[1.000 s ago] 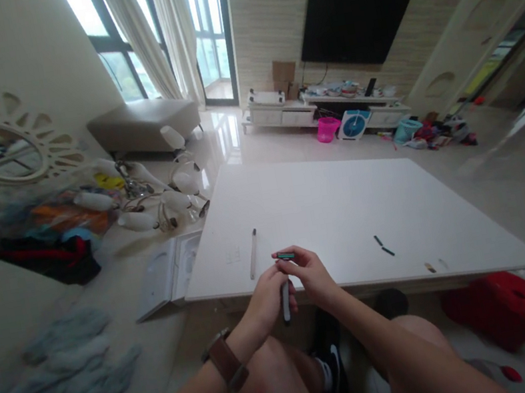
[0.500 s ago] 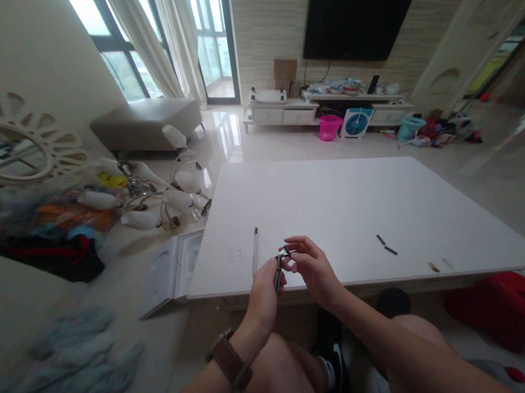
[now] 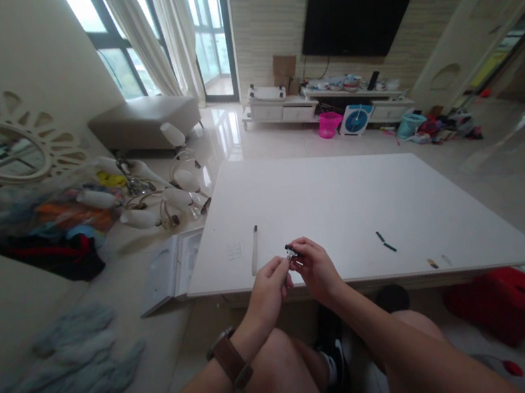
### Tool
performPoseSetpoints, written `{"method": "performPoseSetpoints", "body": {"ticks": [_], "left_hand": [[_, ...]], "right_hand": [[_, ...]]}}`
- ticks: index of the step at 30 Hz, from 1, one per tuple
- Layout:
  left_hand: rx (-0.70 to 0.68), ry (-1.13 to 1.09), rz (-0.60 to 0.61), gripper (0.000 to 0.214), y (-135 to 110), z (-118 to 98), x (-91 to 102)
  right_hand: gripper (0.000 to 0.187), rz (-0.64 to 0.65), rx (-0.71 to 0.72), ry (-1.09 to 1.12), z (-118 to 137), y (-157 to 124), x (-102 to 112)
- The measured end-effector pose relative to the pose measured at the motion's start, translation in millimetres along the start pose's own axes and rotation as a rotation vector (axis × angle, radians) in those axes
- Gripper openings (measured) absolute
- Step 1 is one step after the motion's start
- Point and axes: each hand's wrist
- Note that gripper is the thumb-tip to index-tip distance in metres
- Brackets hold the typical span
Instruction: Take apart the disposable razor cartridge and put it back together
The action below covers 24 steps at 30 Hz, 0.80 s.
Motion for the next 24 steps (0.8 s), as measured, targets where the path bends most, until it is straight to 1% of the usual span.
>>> {"method": "performPoseSetpoints", "body": {"ticks": [9,17,24], "left_hand": [[-0.044,0.060,0.023,0.037,-0.5,2.4,-0.4],[-0.076,0.092,0.017,0.037,-1.2,3.0,-0.6],[-0.073,0.105,0.006,0.037,-1.5,2.4,-0.6]], "right_hand": [[0.021,-0.041,-0.027,-0.002,2.6,-1.7,1.8],[0.017,-0.007,-0.040,0.011,2.7,-2.4,1.8],[0.016,0.000,-0.034,0.006,0.4,-1.6,4.8]]}}
Point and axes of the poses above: each hand's wrist, its own y-axis towards the middle knuckle, its own x-axis out of the back of the hand, z = x × y, and after that the axes turned 6 degrees about -y, right-handed
